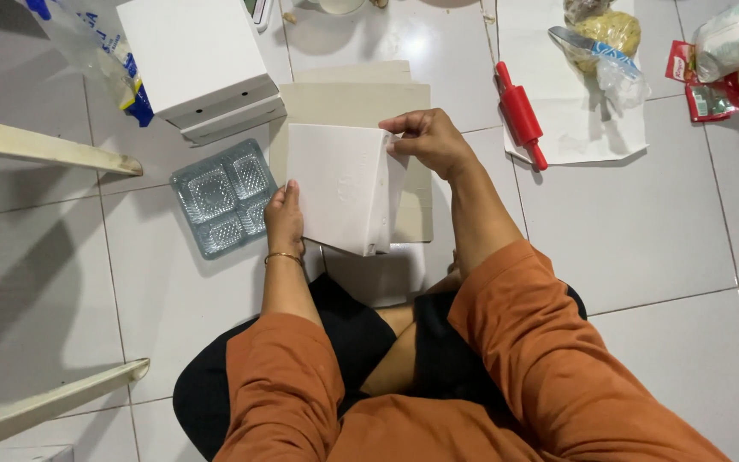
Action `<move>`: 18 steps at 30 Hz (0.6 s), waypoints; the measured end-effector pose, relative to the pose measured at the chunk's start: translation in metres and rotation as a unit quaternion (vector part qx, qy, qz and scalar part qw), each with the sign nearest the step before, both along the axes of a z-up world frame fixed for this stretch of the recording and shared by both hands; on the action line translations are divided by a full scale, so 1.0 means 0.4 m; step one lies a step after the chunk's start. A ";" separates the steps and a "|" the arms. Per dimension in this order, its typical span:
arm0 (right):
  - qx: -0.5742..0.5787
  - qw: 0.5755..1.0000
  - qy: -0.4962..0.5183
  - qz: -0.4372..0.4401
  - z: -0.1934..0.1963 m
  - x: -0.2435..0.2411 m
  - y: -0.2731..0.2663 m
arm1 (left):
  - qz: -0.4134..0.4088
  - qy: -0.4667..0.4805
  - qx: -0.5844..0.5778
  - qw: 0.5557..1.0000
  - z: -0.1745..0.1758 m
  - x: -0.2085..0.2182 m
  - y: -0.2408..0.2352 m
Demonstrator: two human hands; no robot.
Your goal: The person assembles a white cardboard box by folding its flaps and tucking them into place. They then place a clear plastic tray inside the box and close the lid. The person repeats the process with a second box, folding the cardboard and securing the flaps.
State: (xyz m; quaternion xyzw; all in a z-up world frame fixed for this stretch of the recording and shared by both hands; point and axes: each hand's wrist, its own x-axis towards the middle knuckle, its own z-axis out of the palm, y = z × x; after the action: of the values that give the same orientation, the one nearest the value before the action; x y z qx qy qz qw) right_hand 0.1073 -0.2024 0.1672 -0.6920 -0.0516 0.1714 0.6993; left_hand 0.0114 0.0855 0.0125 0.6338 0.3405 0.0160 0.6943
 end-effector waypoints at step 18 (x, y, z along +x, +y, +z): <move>0.051 0.992 -0.044 -0.107 -0.088 -0.009 0.063 | -0.034 -0.012 0.201 0.979 0.110 -0.022 -0.097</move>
State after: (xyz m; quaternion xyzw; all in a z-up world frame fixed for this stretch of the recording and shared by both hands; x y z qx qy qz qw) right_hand 0.1039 -0.1774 0.1321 -0.6641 -0.0166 0.0627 0.7448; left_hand 0.0025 0.0467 0.0565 0.7715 0.3007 0.0681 0.5565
